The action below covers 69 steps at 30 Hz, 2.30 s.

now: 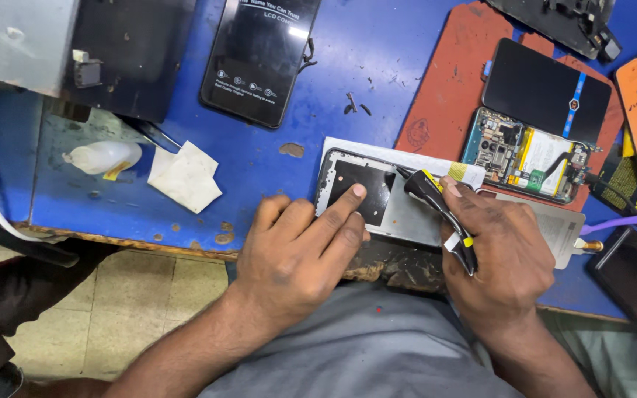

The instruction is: The person repairs a smartphone at a cluttered workbench. They pry at the opened phone body, handle its battery and internal components, press a new back cover into place, power the phone on and navigate its touchscreen to test it, then continue pressing and adjusting the assembled phone with a tool.

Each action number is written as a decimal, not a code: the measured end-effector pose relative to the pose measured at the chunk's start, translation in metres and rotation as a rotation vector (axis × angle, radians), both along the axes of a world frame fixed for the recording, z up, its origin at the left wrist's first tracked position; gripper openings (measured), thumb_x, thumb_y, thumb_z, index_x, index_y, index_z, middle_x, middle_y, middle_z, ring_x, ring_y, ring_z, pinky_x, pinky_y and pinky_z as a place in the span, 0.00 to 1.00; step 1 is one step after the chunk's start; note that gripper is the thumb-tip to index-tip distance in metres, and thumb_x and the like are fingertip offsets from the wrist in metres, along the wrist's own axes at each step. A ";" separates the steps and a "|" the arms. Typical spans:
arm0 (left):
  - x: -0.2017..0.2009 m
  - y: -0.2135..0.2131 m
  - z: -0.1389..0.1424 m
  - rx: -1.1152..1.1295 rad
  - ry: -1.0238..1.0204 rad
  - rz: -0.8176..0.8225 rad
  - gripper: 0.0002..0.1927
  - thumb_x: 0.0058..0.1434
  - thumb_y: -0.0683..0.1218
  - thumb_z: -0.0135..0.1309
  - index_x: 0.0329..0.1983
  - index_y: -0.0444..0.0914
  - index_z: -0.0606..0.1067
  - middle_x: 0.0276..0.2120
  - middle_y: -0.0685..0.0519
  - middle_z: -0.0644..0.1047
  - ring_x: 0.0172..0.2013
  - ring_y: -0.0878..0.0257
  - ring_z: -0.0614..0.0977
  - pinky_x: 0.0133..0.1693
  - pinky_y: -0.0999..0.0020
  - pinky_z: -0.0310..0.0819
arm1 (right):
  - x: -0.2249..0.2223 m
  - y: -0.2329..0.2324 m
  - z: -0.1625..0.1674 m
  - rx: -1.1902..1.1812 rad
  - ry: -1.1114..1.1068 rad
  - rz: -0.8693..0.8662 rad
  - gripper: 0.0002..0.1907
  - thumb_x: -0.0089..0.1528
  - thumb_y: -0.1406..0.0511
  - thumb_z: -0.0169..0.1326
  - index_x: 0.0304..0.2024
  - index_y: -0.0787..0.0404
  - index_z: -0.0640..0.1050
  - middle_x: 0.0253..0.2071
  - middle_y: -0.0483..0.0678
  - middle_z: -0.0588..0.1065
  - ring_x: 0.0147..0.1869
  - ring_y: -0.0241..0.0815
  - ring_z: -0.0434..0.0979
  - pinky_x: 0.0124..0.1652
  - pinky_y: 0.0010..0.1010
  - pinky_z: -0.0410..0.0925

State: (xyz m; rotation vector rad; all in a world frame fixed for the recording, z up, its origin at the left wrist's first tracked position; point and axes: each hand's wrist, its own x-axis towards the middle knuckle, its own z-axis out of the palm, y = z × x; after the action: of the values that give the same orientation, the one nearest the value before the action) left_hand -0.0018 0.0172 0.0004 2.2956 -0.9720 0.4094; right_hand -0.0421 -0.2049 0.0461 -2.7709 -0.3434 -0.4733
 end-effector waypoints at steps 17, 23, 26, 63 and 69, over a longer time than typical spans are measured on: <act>-0.001 0.001 0.001 -0.021 0.056 -0.007 0.08 0.67 0.46 0.61 0.43 0.37 0.80 0.53 0.50 0.81 0.31 0.62 0.70 0.40 0.62 0.63 | -0.013 -0.019 0.004 -0.045 0.003 -0.057 0.26 0.49 0.81 0.60 0.51 0.71 0.79 0.46 0.60 0.80 0.43 0.54 0.80 0.44 0.39 0.72; -0.001 0.001 0.001 -0.018 0.057 -0.003 0.08 0.66 0.47 0.62 0.42 0.37 0.80 0.53 0.51 0.81 0.31 0.62 0.70 0.40 0.62 0.63 | -0.016 -0.024 0.007 -0.037 0.007 -0.051 0.25 0.49 0.80 0.61 0.50 0.72 0.79 0.47 0.59 0.80 0.45 0.54 0.81 0.46 0.38 0.72; 0.000 0.001 0.001 -0.011 0.051 -0.004 0.08 0.66 0.47 0.62 0.42 0.37 0.80 0.53 0.51 0.81 0.30 0.62 0.70 0.40 0.62 0.63 | -0.016 -0.028 0.009 -0.041 0.031 -0.061 0.26 0.45 0.80 0.60 0.49 0.73 0.79 0.46 0.61 0.80 0.43 0.55 0.81 0.45 0.39 0.72; 0.000 0.001 -0.001 -0.016 0.022 -0.007 0.08 0.66 0.47 0.61 0.41 0.37 0.80 0.52 0.50 0.82 0.30 0.61 0.70 0.39 0.61 0.63 | -0.031 -0.024 0.032 -0.296 0.087 -0.134 0.30 0.45 0.75 0.63 0.52 0.71 0.78 0.44 0.59 0.79 0.43 0.57 0.79 0.44 0.43 0.70; -0.001 0.000 -0.001 -0.024 0.023 -0.002 0.08 0.66 0.47 0.61 0.41 0.37 0.80 0.53 0.49 0.82 0.30 0.62 0.70 0.39 0.62 0.63 | -0.031 -0.010 0.039 -0.353 0.119 -0.162 0.27 0.46 0.73 0.64 0.50 0.72 0.78 0.42 0.57 0.79 0.40 0.55 0.78 0.43 0.42 0.69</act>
State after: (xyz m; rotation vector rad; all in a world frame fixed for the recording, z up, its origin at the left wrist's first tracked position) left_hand -0.0032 0.0172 -0.0010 2.2729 -0.9529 0.3912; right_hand -0.0729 -0.2154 0.0855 -3.1706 -0.1890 -0.3065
